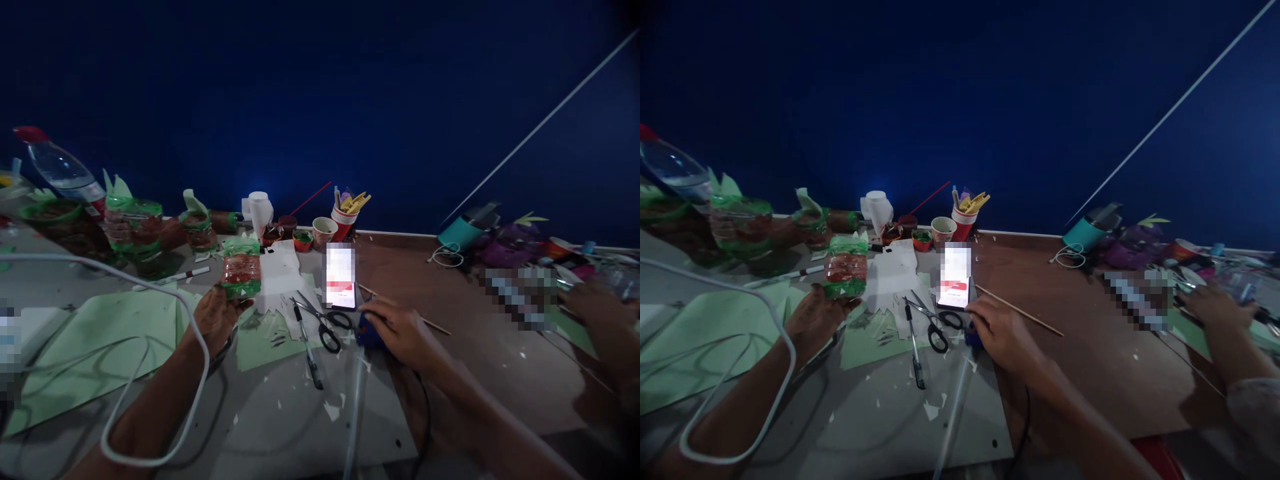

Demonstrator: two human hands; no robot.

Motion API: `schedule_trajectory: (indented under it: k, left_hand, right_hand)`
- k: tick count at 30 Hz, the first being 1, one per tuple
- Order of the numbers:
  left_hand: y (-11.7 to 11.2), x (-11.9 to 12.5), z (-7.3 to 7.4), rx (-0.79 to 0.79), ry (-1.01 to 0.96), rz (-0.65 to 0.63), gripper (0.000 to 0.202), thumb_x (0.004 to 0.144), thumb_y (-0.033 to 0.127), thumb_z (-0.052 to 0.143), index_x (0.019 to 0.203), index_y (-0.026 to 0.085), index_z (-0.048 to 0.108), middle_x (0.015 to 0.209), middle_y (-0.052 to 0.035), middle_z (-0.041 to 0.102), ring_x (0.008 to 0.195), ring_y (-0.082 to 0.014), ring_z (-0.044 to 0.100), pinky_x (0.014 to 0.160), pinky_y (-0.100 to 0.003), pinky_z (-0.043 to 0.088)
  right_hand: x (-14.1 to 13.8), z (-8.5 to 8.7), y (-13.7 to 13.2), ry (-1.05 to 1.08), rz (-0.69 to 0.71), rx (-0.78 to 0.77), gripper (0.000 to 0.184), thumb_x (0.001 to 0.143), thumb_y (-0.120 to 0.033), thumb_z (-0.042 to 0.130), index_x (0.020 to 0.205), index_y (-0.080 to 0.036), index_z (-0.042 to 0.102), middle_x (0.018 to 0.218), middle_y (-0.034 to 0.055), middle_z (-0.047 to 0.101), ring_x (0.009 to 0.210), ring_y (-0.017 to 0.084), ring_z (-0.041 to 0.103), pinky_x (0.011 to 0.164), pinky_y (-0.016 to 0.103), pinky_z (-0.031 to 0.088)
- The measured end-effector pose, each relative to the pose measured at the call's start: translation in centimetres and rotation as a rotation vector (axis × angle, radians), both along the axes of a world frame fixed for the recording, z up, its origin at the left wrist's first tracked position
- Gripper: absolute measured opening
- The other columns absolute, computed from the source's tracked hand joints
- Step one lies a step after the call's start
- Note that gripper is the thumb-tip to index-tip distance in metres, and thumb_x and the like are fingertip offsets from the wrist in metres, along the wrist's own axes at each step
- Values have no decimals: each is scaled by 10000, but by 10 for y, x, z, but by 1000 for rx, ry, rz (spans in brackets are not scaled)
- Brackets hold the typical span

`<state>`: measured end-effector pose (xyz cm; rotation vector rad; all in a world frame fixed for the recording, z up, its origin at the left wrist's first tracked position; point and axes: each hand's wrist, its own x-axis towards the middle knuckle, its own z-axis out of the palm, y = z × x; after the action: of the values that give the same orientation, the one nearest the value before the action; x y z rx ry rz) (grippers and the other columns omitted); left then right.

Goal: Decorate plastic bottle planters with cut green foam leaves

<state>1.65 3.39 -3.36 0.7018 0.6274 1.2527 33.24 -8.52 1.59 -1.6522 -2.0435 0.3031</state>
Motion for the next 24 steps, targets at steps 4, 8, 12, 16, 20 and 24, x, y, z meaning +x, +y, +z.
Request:
schedule_trajectory:
  k: [4, 8, 12, 16, 20, 24]
  left_hand:
    - [0, 1, -1, 3, -1, -41, 392, 603, 479, 785, 831, 185, 664, 839, -3, 717, 790, -169, 645, 729, -323, 546]
    - [-2, 3, -3, 0, -9, -21, 371, 608, 479, 782, 822, 200, 663, 862, 0, 722, 758, -162, 642, 695, -310, 541]
    - [-3, 4, -2, -7, -12, -20, 344, 597, 472, 791, 771, 205, 660, 814, 16, 719, 735, -155, 643, 680, -291, 540]
    - [-6, 6, -1, 14, 18, -70, 320, 582, 414, 817, 762, 199, 663, 808, 6, 717, 733, -158, 641, 711, -313, 539]
    - [-11, 9, 1, 9, 29, -68, 342, 608, 380, 809, 887, 225, 685, 935, -7, 713, 814, -169, 643, 733, -298, 530]
    - [-15, 9, 5, -10, 53, -133, 389, 647, 349, 789, 998, 227, 674, 1028, -26, 691, 879, -188, 634, 780, -323, 520]
  right_hand:
    - [11, -2, -33, -97, 112, -55, 266, 890, -137, 407, 1025, -193, 629, 922, 79, 618, 823, 170, 609, 722, 270, 490]
    - [20, -17, -62, -165, 32, -86, 251, 882, -151, 425, 1021, -213, 625, 955, 81, 621, 872, 189, 606, 754, 300, 503]
    - [35, -39, -72, -210, -254, -51, 311, 873, -252, 450, 1160, -208, 562, 1119, 105, 593, 1029, 244, 573, 863, 394, 487]
    - [38, -46, -63, -321, -328, -133, 410, 824, -290, 519, 1223, -196, 539, 1179, 128, 576, 1081, 282, 547, 898, 432, 458]
    - [31, -39, -49, -406, -250, -243, 449, 785, -224, 556, 1233, -196, 558, 1092, 126, 650, 1036, 303, 580, 904, 466, 437]
    - [37, -49, -52, -283, -209, -217, 445, 827, -207, 482, 1270, -203, 525, 1136, 128, 652, 1038, 285, 607, 886, 448, 473]
